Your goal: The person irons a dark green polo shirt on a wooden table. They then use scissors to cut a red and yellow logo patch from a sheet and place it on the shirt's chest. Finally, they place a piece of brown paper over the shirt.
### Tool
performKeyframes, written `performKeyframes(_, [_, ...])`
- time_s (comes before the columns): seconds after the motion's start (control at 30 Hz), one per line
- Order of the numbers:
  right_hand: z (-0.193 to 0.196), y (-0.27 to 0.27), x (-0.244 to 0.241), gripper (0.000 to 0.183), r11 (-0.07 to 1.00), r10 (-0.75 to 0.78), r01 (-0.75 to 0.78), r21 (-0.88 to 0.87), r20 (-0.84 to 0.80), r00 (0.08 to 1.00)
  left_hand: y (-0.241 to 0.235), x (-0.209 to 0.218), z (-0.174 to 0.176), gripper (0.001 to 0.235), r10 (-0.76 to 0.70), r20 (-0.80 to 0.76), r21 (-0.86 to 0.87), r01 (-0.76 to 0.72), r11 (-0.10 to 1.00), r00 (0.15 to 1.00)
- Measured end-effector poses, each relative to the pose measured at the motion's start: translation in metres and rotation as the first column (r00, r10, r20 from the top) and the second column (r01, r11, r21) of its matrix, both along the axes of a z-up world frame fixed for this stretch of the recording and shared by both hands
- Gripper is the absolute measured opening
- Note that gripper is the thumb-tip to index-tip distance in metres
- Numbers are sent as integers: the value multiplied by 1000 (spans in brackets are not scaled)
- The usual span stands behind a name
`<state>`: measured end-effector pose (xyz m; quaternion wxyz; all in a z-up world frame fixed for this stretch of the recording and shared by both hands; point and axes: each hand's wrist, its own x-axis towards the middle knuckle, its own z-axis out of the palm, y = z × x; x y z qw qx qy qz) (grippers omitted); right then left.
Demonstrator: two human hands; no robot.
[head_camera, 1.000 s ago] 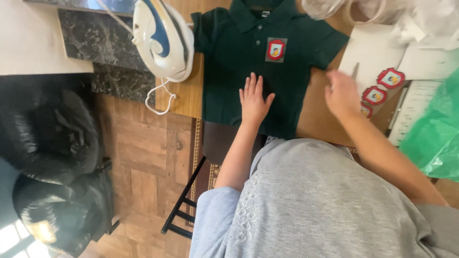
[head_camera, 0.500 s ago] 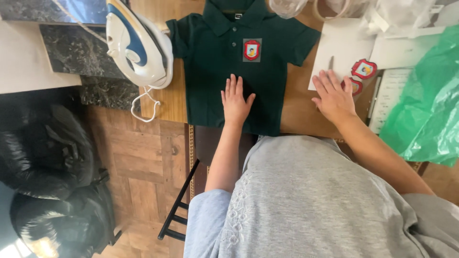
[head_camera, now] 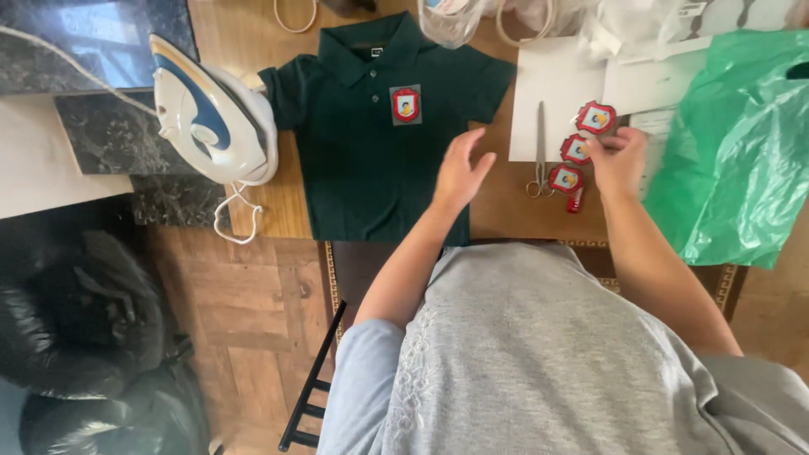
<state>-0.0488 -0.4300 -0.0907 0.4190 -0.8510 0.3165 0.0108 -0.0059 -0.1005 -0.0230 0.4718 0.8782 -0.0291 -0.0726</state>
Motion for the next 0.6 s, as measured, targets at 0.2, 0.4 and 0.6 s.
performKeyframes(0.2, [-6, -9, 5, 35, 993, 16, -27, -116, -96, 995, -53, 6, -54, 63, -8, -319, -92, -23, 995, 948])
performKeyframes(0.4, [174, 21, 30, 25, 925, 268, -270, 268, 45, 962, -74, 17, -35, 62, 30, -428, -144, -100, 985, 903])
performKeyframes(0.6, [179, -27, 140, 15, 1000, -1, 0, 25, 7, 1000, -84, 41, 16, 68, 88, -562, -283, -291, 914, 822])
